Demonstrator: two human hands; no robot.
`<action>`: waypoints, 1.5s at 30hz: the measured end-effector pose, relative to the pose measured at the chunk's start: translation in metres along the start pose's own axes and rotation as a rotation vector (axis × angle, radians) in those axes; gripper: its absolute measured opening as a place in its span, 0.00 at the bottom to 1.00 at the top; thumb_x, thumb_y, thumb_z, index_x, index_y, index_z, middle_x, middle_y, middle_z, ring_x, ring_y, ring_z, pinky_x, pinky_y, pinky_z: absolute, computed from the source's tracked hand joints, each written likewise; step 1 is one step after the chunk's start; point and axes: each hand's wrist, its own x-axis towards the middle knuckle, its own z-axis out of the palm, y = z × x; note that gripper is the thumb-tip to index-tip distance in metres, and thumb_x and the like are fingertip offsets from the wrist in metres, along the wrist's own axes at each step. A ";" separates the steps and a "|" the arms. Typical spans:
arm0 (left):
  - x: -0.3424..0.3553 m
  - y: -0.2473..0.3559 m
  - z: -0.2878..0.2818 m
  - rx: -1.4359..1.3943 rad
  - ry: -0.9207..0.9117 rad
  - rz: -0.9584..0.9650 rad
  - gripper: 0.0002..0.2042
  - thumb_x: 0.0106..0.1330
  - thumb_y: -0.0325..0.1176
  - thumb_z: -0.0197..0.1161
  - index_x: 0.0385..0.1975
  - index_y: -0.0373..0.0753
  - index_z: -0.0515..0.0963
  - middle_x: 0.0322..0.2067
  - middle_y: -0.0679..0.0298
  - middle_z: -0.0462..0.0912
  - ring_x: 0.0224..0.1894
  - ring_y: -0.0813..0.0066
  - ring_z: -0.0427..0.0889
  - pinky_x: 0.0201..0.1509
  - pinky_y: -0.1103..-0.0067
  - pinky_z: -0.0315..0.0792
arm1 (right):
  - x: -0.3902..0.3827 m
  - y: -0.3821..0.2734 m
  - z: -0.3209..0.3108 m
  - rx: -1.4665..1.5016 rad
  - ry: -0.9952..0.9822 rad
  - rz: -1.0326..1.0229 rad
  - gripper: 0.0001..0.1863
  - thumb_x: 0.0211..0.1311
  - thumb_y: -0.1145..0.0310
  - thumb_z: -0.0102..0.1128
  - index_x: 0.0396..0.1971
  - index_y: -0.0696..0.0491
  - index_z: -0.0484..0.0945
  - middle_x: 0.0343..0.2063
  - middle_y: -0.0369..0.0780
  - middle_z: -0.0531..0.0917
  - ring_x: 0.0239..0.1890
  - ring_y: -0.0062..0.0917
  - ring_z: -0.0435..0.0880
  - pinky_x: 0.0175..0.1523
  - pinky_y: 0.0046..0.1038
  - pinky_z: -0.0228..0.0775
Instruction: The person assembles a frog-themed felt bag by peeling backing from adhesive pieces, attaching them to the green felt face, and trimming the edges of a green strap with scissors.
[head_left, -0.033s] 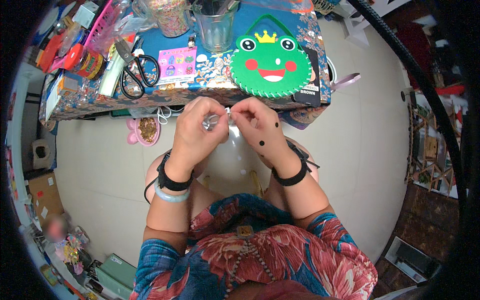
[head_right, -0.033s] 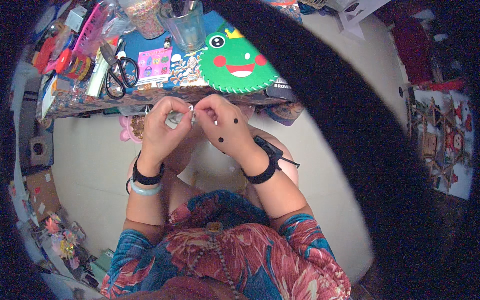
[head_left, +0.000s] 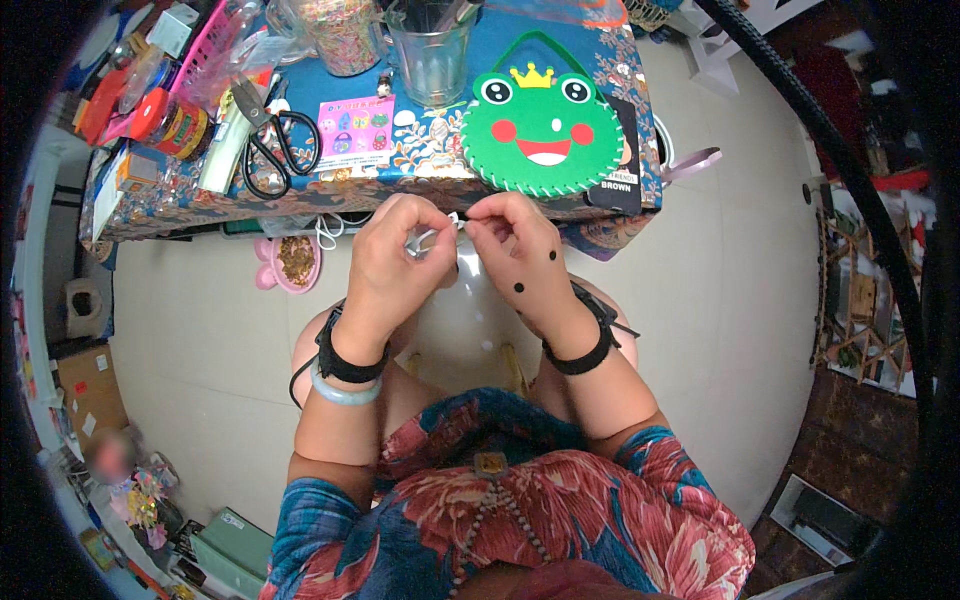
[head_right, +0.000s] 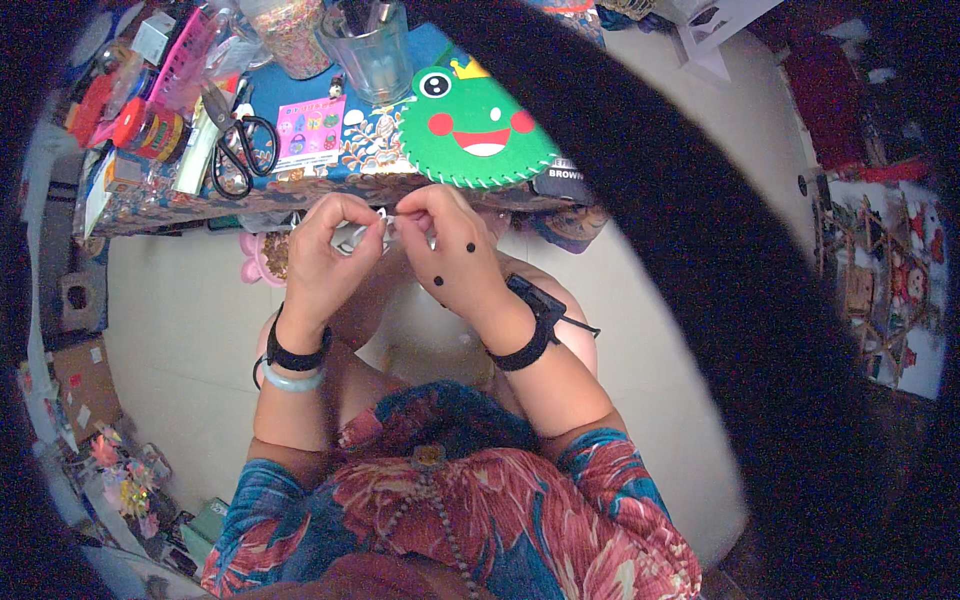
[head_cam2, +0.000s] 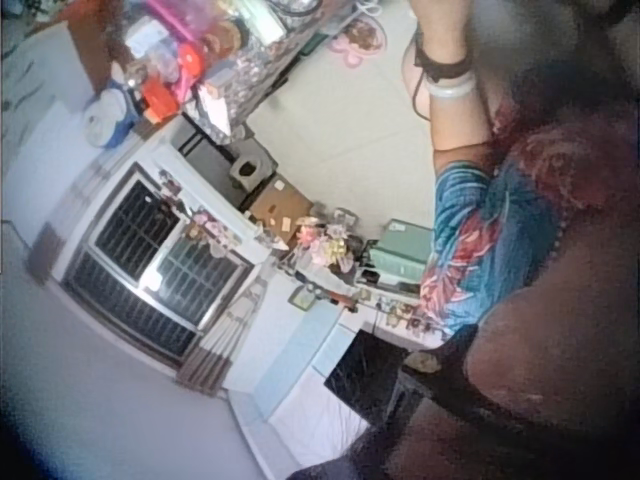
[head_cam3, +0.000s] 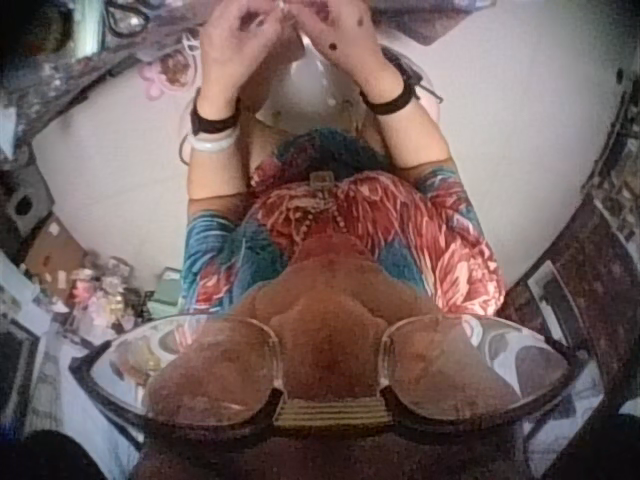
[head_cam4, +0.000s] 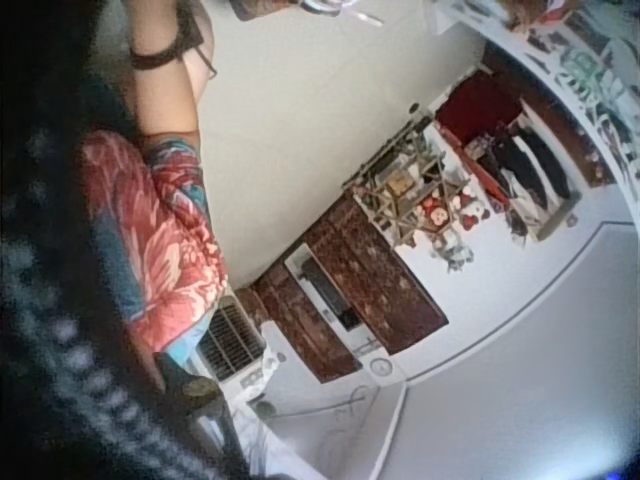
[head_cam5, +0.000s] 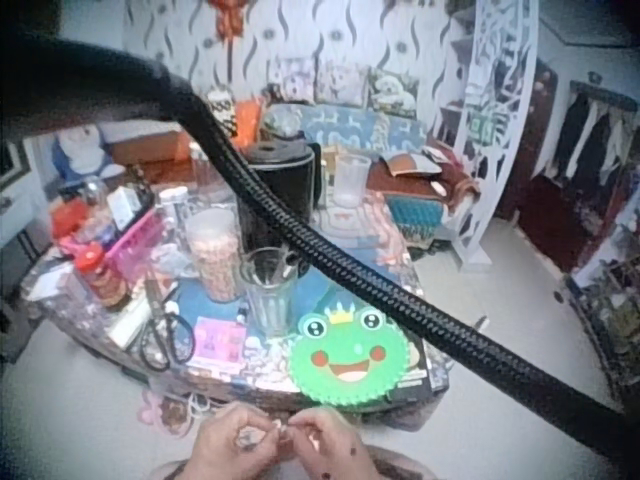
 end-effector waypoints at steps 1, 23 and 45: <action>0.001 -0.001 0.001 0.019 0.038 0.029 0.06 0.50 0.21 0.64 0.26 0.36 0.74 0.28 0.61 0.79 0.34 0.68 0.79 0.40 0.78 0.70 | 0.000 -0.002 -0.001 -0.026 0.013 -0.028 0.05 0.54 0.73 0.59 0.30 0.58 0.76 0.26 0.40 0.77 0.26 0.21 0.77 0.32 0.22 0.69; -0.004 -0.011 0.010 -0.156 0.057 -0.079 0.07 0.55 0.25 0.64 0.32 0.32 0.77 0.26 0.62 0.80 0.30 0.78 0.79 0.33 0.82 0.73 | 0.001 -0.003 0.002 0.338 -0.095 0.397 0.04 0.59 0.74 0.57 0.30 0.59 0.75 0.19 0.31 0.77 0.18 0.09 0.72 0.22 0.12 0.62; 0.002 0.001 0.007 -0.436 -0.168 -0.317 0.06 0.59 0.24 0.60 0.35 0.33 0.77 0.32 0.68 0.79 0.33 0.84 0.77 0.39 0.86 0.71 | 0.009 0.000 -0.017 0.760 -0.258 0.545 0.04 0.59 0.74 0.53 0.26 0.57 0.72 0.17 0.37 0.77 0.14 0.18 0.75 0.19 0.18 0.67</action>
